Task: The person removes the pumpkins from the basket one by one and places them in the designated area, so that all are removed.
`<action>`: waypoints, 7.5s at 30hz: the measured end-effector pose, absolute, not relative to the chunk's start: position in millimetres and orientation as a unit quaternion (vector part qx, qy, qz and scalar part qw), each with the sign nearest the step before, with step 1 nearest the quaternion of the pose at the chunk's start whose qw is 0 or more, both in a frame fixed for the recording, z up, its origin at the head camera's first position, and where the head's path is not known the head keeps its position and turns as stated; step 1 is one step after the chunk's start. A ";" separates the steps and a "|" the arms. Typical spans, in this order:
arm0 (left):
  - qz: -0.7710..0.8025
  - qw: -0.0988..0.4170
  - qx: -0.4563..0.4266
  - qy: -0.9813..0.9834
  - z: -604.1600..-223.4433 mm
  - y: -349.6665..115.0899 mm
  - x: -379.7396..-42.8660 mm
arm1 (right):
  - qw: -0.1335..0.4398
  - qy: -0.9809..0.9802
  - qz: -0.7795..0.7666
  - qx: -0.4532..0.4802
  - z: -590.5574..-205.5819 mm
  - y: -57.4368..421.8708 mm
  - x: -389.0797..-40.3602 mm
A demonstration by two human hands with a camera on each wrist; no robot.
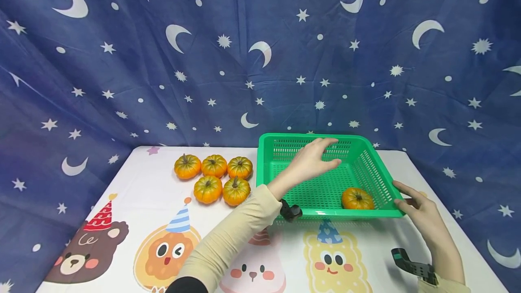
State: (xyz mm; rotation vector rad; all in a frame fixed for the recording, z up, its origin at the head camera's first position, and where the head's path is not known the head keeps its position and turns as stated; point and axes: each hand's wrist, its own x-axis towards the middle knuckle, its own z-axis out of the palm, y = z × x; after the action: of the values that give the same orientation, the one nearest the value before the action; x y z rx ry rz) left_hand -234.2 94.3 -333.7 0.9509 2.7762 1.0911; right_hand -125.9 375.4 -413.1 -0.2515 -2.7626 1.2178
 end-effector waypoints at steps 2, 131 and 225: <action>0.339 0.015 0.312 0.887 -335.0 100.5 -236.1 | 0.056 -0.910 0.401 -0.084 -412.7 375.1 -125.8; 0.163 0.251 0.471 0.830 -420.9 162.7 -292.6 | 0.054 -0.912 0.397 -0.085 -411.6 374.4 -124.8; 0.189 -0.016 0.369 0.910 -332.8 69.8 -205.3 | 0.056 -0.912 0.397 -0.088 -415.0 372.9 -125.0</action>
State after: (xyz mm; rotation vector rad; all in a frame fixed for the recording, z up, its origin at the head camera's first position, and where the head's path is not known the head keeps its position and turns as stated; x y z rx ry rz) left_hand -205.3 69.8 -332.8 1.1711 2.8871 0.6007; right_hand -125.0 372.9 -415.0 -0.2679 -2.7670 1.2061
